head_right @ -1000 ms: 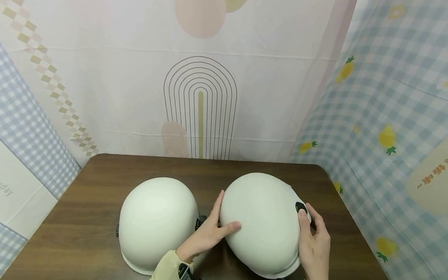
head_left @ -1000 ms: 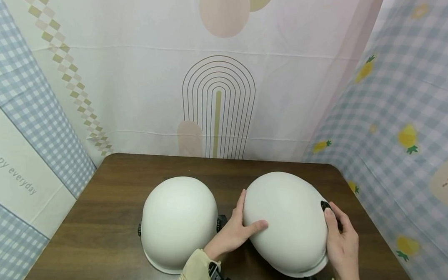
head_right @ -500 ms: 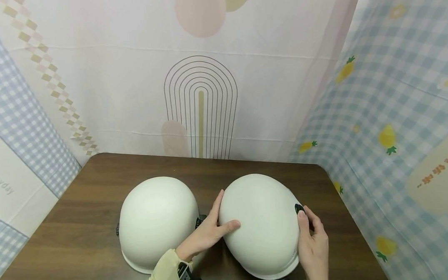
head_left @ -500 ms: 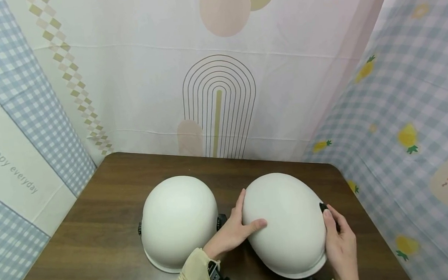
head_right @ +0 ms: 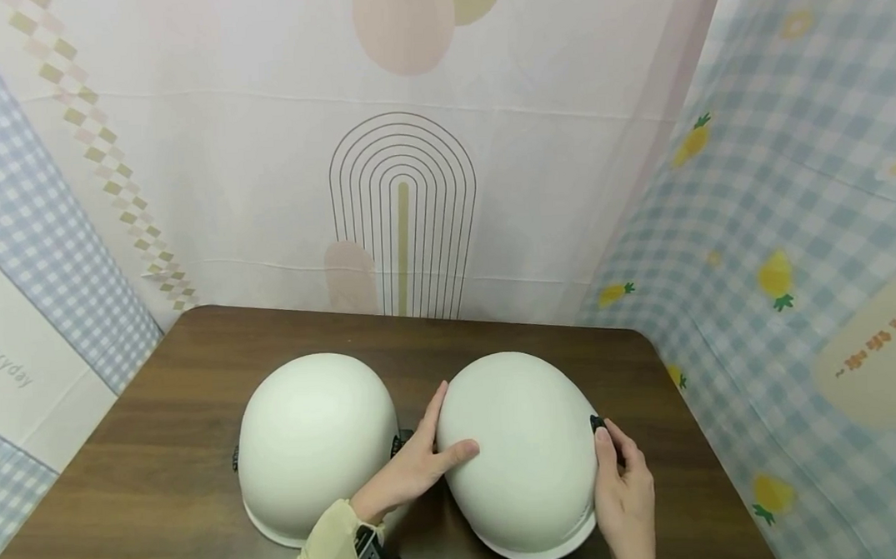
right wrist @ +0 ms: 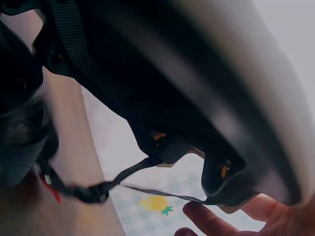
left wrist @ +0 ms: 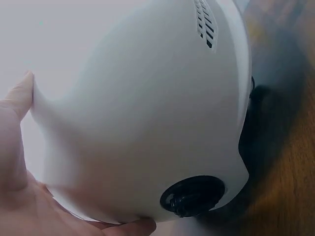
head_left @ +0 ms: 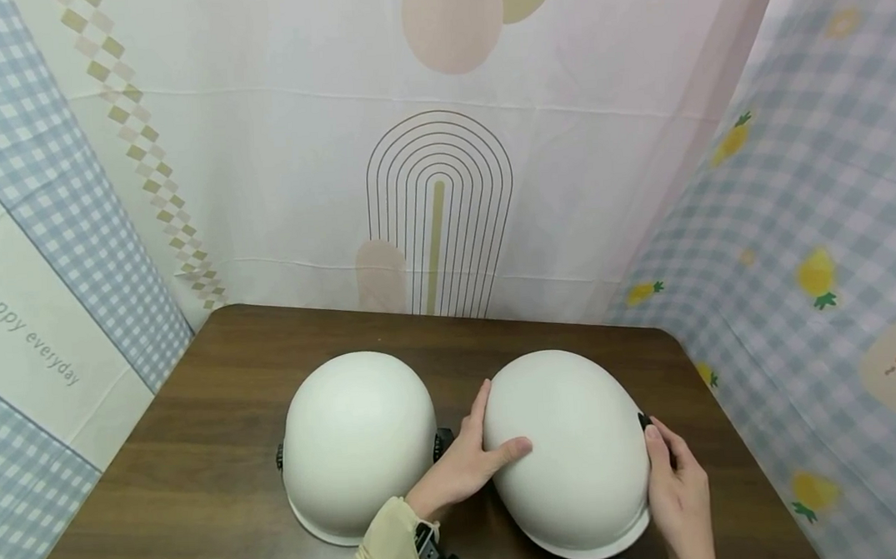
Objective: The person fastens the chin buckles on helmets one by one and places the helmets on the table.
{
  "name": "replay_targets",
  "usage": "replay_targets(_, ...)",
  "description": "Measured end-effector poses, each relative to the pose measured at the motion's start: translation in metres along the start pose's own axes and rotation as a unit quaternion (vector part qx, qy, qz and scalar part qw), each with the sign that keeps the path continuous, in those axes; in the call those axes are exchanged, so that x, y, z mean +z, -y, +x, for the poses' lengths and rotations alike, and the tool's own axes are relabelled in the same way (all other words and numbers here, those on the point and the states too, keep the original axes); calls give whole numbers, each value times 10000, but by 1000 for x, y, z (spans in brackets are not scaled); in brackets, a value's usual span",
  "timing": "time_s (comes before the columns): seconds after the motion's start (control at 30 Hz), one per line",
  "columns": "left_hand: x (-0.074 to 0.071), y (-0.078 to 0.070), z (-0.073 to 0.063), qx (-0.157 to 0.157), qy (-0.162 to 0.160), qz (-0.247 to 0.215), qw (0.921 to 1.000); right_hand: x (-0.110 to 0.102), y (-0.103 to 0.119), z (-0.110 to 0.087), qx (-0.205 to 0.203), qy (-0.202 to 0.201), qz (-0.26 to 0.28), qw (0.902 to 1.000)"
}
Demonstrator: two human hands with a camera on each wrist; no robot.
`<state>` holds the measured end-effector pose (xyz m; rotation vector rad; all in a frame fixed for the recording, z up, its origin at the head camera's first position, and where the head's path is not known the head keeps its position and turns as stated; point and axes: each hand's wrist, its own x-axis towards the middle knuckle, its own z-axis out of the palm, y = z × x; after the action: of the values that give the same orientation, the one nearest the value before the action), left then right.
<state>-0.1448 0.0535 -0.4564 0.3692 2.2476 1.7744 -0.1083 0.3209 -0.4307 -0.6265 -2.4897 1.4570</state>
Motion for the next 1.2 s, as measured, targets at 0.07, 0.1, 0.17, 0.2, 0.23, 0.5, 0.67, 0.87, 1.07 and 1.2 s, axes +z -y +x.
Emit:
replay_targets(0.07, 0, 1, 0, 15, -4, 21, 10000, 0, 0, 0, 54, -9, -22, 10000)
replay_targets(0.1, 1, 1, 0, 26, -10, 33, 10000, 0, 0, 0, 81, -9, -28, 10000)
replay_targets(0.17, 1, 2, 1, 51, -9, 53, 10000, 0, -1, 0, 148, -13, -59, 9999)
replay_targets(0.2, 1, 2, 1, 70, -9, 64, 10000, 0, -1, 0, 191, -7, -80, 9998)
replay_targets(0.23, 1, 2, 1, 78, -11, 78, 9999, 0, -1, 0, 214, 12, -92, 9997)
replay_targets(0.5, 1, 2, 2, 76, 26, 58, 10000, 0, -3, 1, 257, 19, -123, 9996)
replay_targets(0.67, 3, 4, 3, 78, 36, 78, 9999, 1, -6, 2, 340, 37, -181, 9993)
replay_targets(0.87, 3, 4, 3, -11, 23, 193, 9998, 1, -11, 3, 365, 132, -242, 9990)
replay_targets(1.07, 5, 4, 4, -82, -19, 270, 9996, 1, -15, 3, 268, 180, -222, 9992)
replay_targets(1.2, 6, 2, 4, -90, -28, 327, 9994, 3, -18, 4, 240, 232, -200, 9992)
